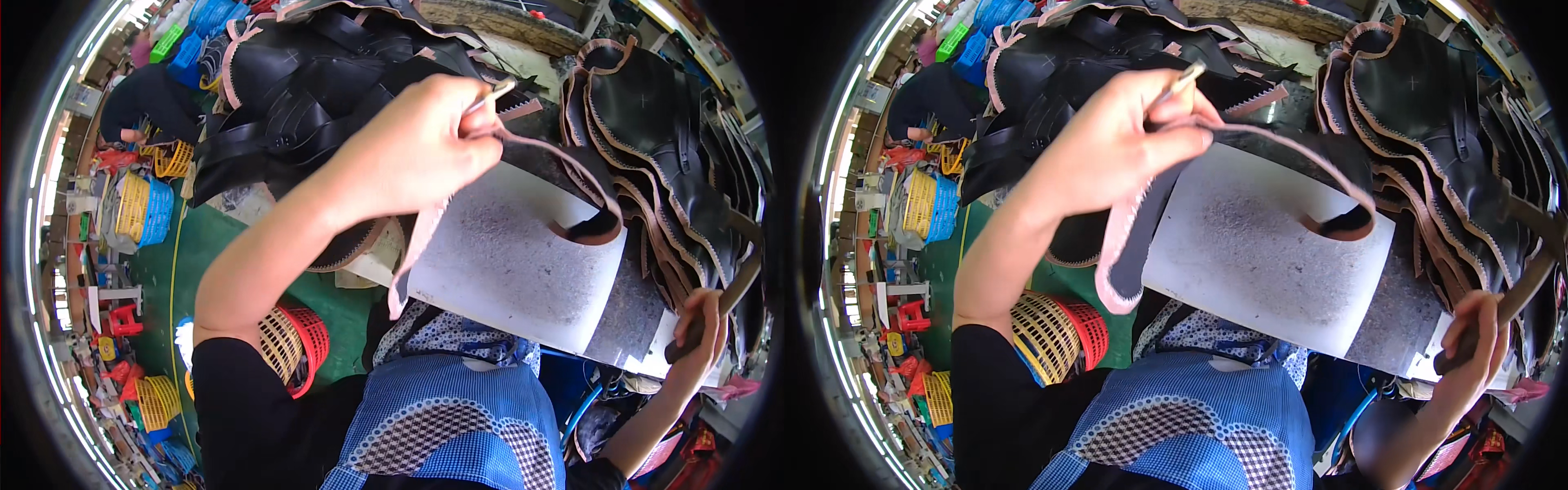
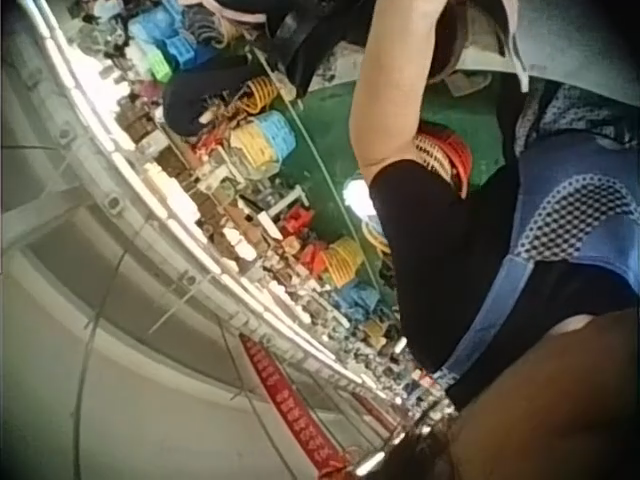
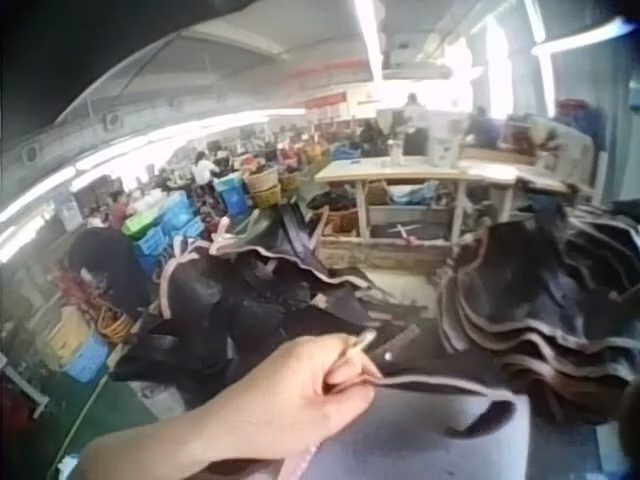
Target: Hammering and assembling leather shoe parts on a workbench in a factory environment.
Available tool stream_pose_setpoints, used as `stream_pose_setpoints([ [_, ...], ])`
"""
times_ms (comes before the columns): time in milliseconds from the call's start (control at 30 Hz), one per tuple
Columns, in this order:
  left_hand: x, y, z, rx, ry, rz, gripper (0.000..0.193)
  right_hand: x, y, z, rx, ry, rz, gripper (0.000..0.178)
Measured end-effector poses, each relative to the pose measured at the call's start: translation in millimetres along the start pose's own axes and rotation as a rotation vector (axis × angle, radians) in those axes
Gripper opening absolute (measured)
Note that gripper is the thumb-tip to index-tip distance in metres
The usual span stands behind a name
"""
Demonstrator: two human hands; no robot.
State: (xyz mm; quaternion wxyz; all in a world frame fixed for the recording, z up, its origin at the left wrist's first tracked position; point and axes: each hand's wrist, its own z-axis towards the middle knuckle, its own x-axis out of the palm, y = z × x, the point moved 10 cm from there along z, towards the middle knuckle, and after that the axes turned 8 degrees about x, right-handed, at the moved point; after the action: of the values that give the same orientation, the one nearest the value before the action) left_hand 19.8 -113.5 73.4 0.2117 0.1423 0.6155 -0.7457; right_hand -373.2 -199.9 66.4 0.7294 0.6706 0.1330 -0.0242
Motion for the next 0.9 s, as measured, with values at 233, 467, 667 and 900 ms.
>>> stream_pose_setpoints([
  [233,4,-29,-29,0.273,0.018,0.091,0.028,-6,-9,-13,0.038,-0.013,0.006,0.026],
  [467,110,-9,-129,0.482,0.269,0.192,0.03,31,-17,-11,0.149,0.108,-0.045,0.028],
  [667,72,1,-102,0.396,0.15,0.05,0.017,77,-10,-22,0.217,0.298,-0.183,0.018],
  [900,54,-6,-72,0.319,-0.045,-0.238,0.023,81,-25,-37,0.188,0.25,-0.304,0.015],
])
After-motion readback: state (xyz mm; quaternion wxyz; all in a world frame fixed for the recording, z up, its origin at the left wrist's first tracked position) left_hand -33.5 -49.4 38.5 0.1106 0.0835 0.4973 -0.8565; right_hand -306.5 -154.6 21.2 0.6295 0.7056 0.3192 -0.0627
